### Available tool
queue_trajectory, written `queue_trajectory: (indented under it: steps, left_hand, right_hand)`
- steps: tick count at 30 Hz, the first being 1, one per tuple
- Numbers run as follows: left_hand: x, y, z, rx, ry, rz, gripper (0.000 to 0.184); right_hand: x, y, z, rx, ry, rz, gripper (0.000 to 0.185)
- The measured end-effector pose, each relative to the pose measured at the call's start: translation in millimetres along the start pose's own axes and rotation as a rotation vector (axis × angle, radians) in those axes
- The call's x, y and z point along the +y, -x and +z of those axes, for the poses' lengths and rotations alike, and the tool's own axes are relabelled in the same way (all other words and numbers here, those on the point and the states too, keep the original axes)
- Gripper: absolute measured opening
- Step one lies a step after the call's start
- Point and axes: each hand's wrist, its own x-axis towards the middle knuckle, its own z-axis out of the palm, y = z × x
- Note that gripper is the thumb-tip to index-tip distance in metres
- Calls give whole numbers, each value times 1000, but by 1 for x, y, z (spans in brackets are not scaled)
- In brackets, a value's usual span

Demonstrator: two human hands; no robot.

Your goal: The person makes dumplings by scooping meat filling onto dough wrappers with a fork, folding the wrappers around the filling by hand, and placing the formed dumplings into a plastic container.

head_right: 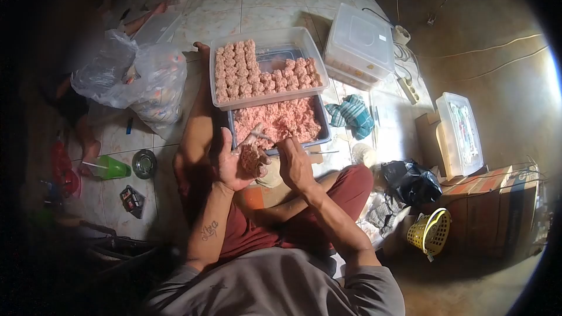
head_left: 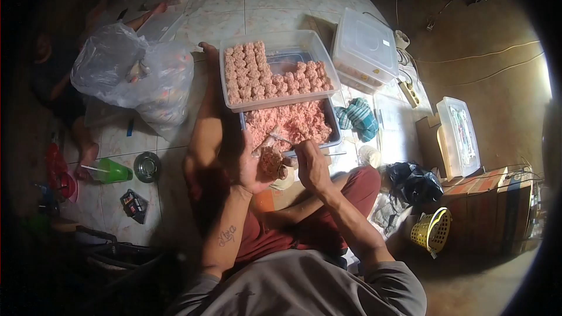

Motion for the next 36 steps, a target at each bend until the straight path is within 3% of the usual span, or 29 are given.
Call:
queue_trajectory:
  steps: [3, 4, 9, 11, 13, 15, 16, 17, 19, 21, 22, 23, 25, 26, 27, 28, 29, 30, 31, 33, 34, 35, 36]
  left_hand:
    - [-4, 7, 6, -115, 49, -74, 99]
    - [-1, 9, 10, -205, 92, -147, 99]
    - [0, 16, 8, -162, 218, -64, 95]
    - [-3, 16, 7, 37, 236, 7, 89]
    - [-8, 12, 9, 52, 126, 17, 85]
    - [-11, 9, 12, 269, 1, 62, 84]
    - [-11, 11, 4, 287, 154, 106, 83]
    - [-13, 16, 2, 303, 166, 117, 83]
    - [-9, 15, 3, 259, 134, 119, 82]
    - [-9, 13, 6, 229, 74, 90, 83]
    - [-8, 12, 7, 261, 120, 84, 83]
    - [-7, 12, 6, 299, 169, 77, 84]
    - [-7, 15, 2, 264, 10, 75, 87]
    - [-7, 17, -2, 275, 16, 22, 87]
    - [-7, 20, -6, 290, 24, -39, 87]
    - [-7, 19, -5, 284, 42, -28, 88]
    - [-8, 16, -2, 271, 56, -10, 88]
    - [-9, 15, 3, 310, 55, 61, 87]
    - [-10, 12, -5, 303, 50, 76, 87]
    - [-20, 19, -26, 154, 150, 244, 85]
    - [-29, 8, 7, 451, 53, 321, 82]
    - [-36, 3, -1, 433, 8, 395, 80]
    - [-40, -1, -11, 488, 22, 488, 78]
  right_hand:
    - [32, -11, 6, 55, 265, 92, 8]
    - [39, -17, 3, 43, 229, 114, 9]
    - [51, -34, -16, 56, 143, 40, 10]
    - [62, -39, -20, 0, 290, 119, 14]
    - [75, -43, -30, -313, 631, 224, 25]
    - [73, -46, -46, -309, 594, 280, 29]
    - [51, -51, -56, -284, 610, 266, 35]
    - [14, -60, -65, -305, 577, 326, 17]
    - [-13, -55, -72, -225, 212, -28, 15]
    - [-34, -43, -75, -530, -27, -119, 19]
    - [-23, -28, -61, -581, 145, -275, 31]
    - [-11, -15, -60, -600, 101, -221, 32]
    - [-40, -23, -81, -627, 349, -191, 33]
    - [-27, -17, -76, -545, 389, -287, 35]
    - [-44, -27, -82, -602, 204, -162, 37]
    - [-24, -23, -71, -598, 153, -201, 38]
    - [-7, -16, -61, -590, 106, -248, 38]
    - [-24, -21, -69, -607, 299, -186, 29]
    - [-27, -25, -67, -607, 300, -203, 29]
    - [-39, -12, -60, -418, 244, -141, 25]
    - [-35, 4, -44, -408, 210, -84, 18]
    - [-23, 22, -25, -382, 157, -212, 15]
    - [-39, 28, -24, -408, 119, 16, 18]
